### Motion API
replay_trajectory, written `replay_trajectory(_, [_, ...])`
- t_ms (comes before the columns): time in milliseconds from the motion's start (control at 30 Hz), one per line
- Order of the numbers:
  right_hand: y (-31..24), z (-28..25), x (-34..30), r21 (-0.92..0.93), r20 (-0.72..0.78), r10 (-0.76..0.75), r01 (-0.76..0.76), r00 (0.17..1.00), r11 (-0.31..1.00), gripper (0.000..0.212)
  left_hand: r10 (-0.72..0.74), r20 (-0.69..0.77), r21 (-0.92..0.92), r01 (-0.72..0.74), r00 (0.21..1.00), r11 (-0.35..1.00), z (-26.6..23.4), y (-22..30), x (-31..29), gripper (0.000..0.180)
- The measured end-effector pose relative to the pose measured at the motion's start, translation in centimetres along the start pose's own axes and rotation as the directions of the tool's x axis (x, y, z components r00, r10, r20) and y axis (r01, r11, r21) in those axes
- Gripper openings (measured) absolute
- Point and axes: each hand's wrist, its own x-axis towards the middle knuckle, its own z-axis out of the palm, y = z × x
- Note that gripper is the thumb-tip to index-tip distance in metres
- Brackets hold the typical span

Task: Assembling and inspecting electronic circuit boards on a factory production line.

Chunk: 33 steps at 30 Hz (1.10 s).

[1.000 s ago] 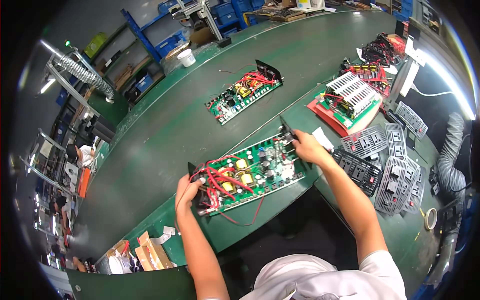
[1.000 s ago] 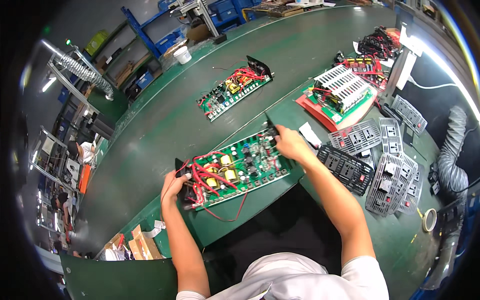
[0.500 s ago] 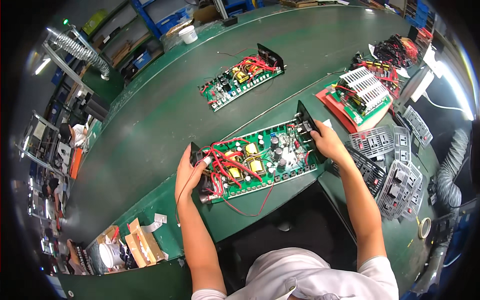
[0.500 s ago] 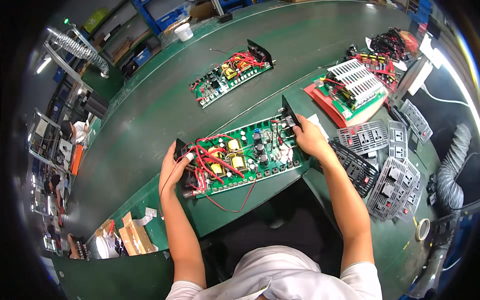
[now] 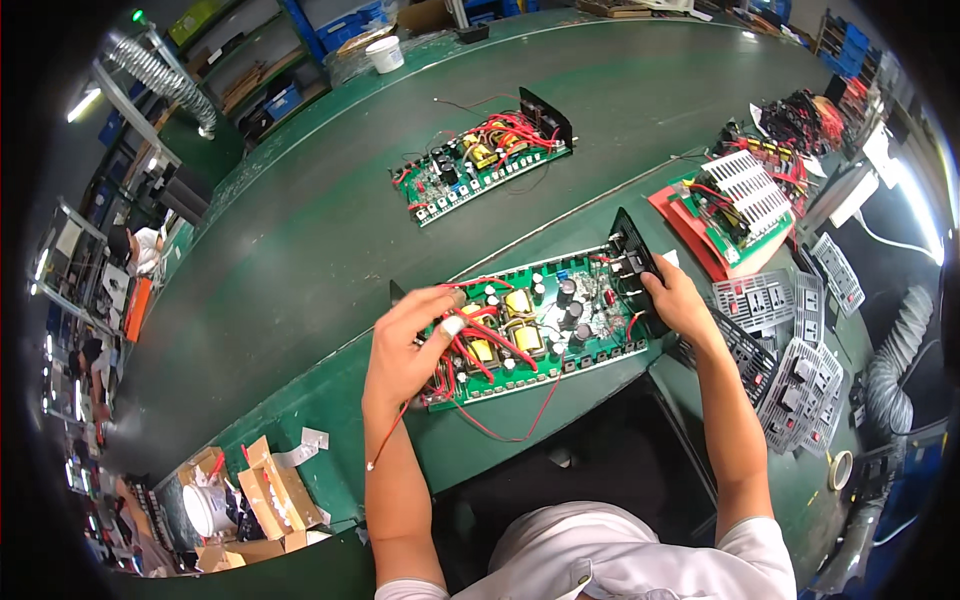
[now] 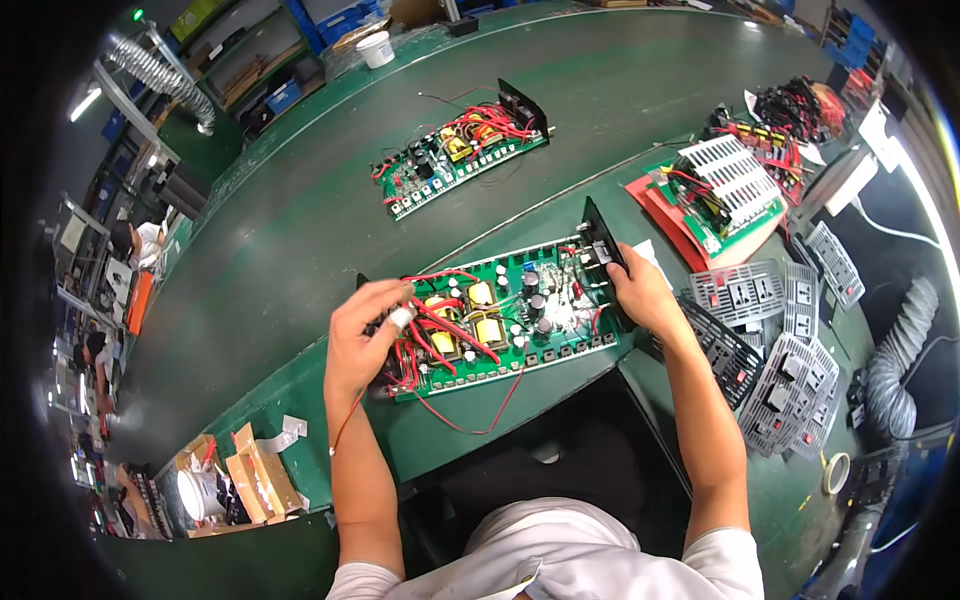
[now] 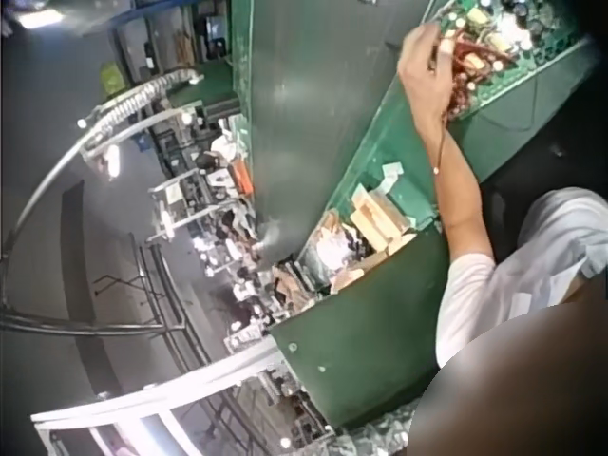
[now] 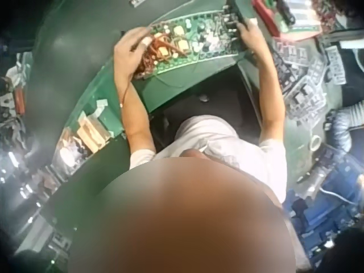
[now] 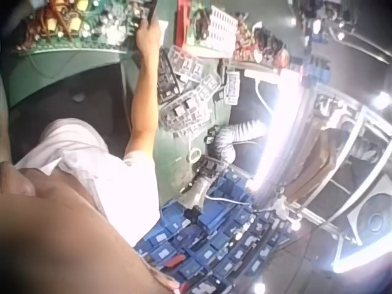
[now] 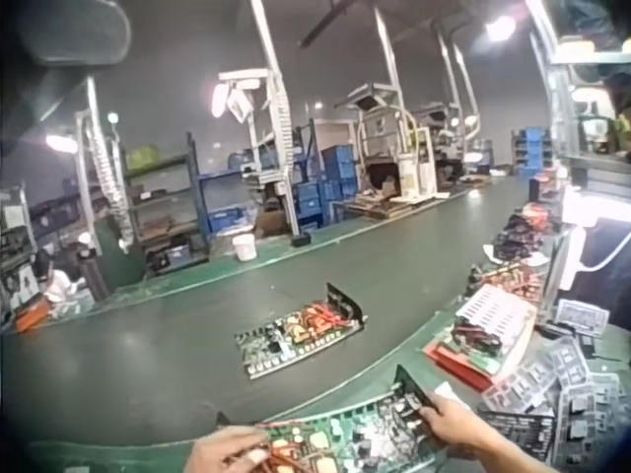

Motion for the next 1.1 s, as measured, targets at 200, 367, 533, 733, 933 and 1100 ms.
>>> replay_trajectory(200, [2.2, 1.7, 1.1, -0.095, -0.012, -0.028, 0.027, 1.000, 0.995, 0.039, -0.336, -0.470, -0.216, 0.263, 0.816, 0.940, -2.8, -9.0, -0.7, 0.016])
replay_trajectory(367, [1.6, 0.4, 0.6, -0.150, 0.034, 0.010, -0.005, 0.999, 0.989, 0.050, -0.235, -0.405, -0.085, 0.220, 0.884, 0.972, -0.2, -11.5, -1.6, 0.019])
replay_trajectory(533, [3.8, 0.8, 1.1, -0.040, -0.011, 0.010, -0.011, 1.000, 0.999, 0.052, -0.310, -0.361, -0.436, 0.136, 0.880, 0.890, 0.4, -12.8, -2.1, 0.026])
replay_trajectory(733, [2.4, 0.1, 0.7, 0.006, 0.027, 0.041, -0.042, 0.999, 0.999, 0.043, -0.377, -0.345, -0.424, 0.215, 0.860, 0.880, 0.9, -13.2, -1.7, 0.035])
replay_trajectory(933, [1.3, 1.5, 0.4, -0.091, -0.039, -0.063, 0.059, 0.997, 0.994, 0.039, -0.394, -0.351, -0.551, 0.153, 0.849, 0.820, 0.5, -14.5, -2.6, 0.034])
replay_trajectory(1100, [0.5, 1.0, 0.0, -0.036, -0.014, 0.004, -0.005, 1.000, 0.999, 0.033, -0.391, -0.315, -0.543, 0.173, 0.865, 0.822, 0.7, -13.4, -2.3, 0.036])
